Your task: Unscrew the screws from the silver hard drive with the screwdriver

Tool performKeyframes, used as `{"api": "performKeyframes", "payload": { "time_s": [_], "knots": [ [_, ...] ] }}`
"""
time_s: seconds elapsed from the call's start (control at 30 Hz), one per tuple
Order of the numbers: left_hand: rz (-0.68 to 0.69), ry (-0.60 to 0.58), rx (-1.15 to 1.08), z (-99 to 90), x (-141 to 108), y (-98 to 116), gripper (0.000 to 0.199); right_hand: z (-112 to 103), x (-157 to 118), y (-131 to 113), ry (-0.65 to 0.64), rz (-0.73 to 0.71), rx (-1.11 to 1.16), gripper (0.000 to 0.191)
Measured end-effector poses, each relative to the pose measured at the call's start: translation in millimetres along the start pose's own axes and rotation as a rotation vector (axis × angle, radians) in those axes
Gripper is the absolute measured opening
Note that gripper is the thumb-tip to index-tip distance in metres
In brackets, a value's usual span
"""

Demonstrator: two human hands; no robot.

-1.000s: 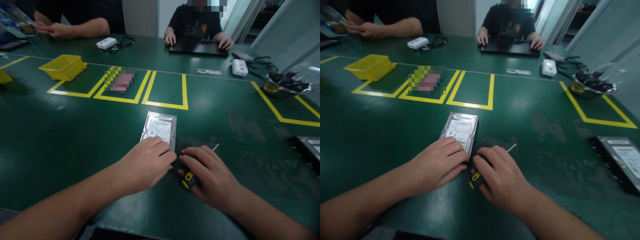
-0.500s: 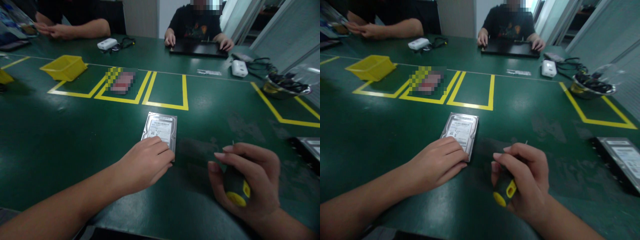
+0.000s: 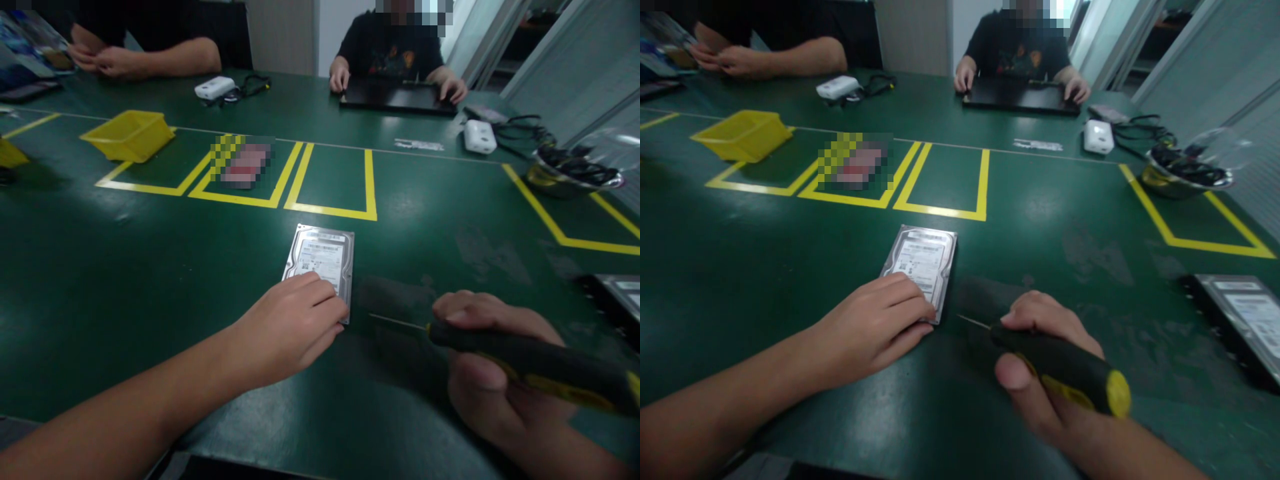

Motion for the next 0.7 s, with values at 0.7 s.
{"api": "performKeyframes", "payload": {
  "time_s": [0.7],
  "knots": [
    [-0.075,-0.023,-0.137,2.9,2,-7,0.01,13,3,8,-0.063,0.123,0.143,0.025]
  ]
}}
Point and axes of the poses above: each hand's wrist, its own x-axis towards the middle knuckle, its own z-axis out of the palm, y = z × x, the point moved 7 cm from there along x, towards the middle knuckle, and after that the axes turned 8 degrees about -y, right-handed, at the moved point
